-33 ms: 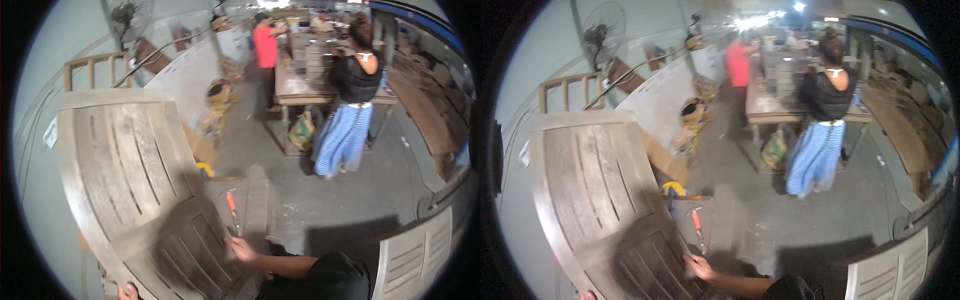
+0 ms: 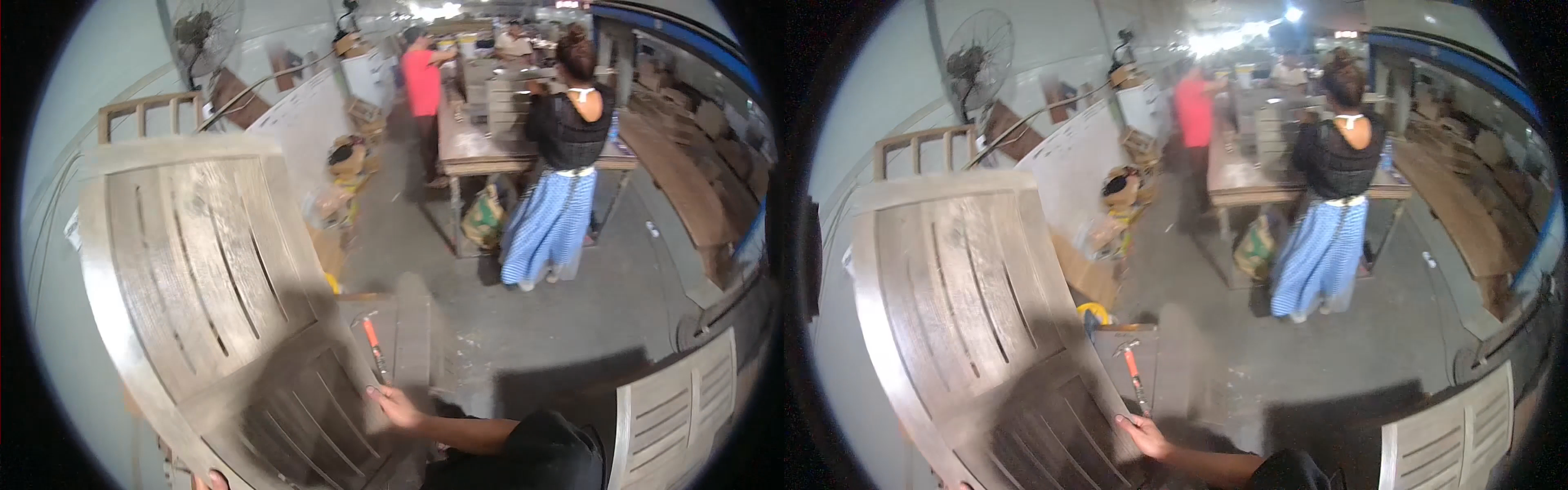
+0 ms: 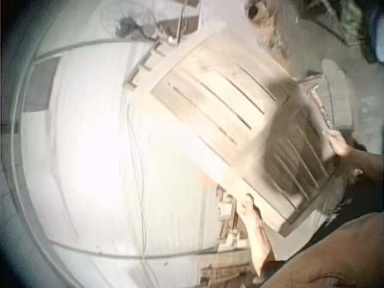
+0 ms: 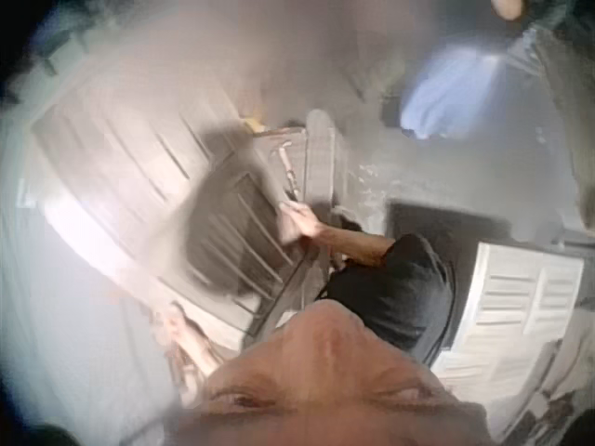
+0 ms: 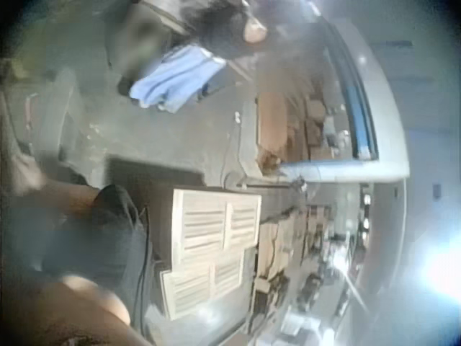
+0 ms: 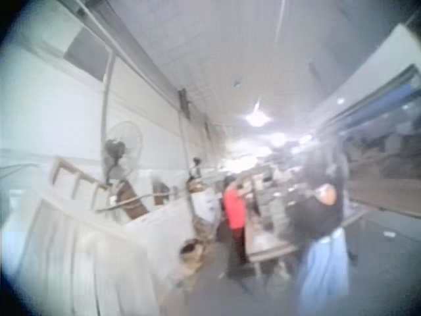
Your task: The person aligns wooden slatted panels on a workbench and uses a hammer to secure a wooden support beam onto the edge of the panels.
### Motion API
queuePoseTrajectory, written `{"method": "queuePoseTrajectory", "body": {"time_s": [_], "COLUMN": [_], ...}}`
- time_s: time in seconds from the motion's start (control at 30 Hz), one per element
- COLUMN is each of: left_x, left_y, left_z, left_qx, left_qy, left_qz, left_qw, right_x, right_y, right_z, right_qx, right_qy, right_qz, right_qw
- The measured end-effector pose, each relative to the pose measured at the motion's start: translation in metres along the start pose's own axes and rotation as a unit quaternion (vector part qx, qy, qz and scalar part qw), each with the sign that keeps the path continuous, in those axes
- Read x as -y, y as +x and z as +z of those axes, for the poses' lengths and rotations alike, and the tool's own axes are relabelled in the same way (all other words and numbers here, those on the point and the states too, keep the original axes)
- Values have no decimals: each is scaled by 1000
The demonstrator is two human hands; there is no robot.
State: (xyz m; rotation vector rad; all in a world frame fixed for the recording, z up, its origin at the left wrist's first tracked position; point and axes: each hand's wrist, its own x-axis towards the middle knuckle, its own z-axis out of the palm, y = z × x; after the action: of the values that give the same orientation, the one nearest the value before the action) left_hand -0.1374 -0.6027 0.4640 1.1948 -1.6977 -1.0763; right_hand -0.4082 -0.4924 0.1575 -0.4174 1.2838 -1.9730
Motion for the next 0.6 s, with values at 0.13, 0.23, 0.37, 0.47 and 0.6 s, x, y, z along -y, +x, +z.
{"method": "queuePoseTrajectory", "body": {"time_s": [0.13,0.23,0.37,0.47,0.6], "left_x": [25,1,-1,-15,-52], "left_y": [6,-5,1,4,-16], "left_z": [-6,21,34,70,141], "left_qx": [47,162,281,402,572], "left_qy": [-142,-167,-182,-201,-229], "left_qz": [-49,3,64,114,184], "left_qw": [988,973,940,886,766], "right_x": [119,132,157,196,197], "right_y": [-62,-102,-178,-243,-328], "right_z": [-8,-59,-106,-105,-145], "right_qx": [-109,-198,-292,-372,-517], "right_qy": [52,-35,-75,-40,-62], "right_qz": [-57,-129,-269,-376,-361], "right_qw": [991,971,915,848,774]}}
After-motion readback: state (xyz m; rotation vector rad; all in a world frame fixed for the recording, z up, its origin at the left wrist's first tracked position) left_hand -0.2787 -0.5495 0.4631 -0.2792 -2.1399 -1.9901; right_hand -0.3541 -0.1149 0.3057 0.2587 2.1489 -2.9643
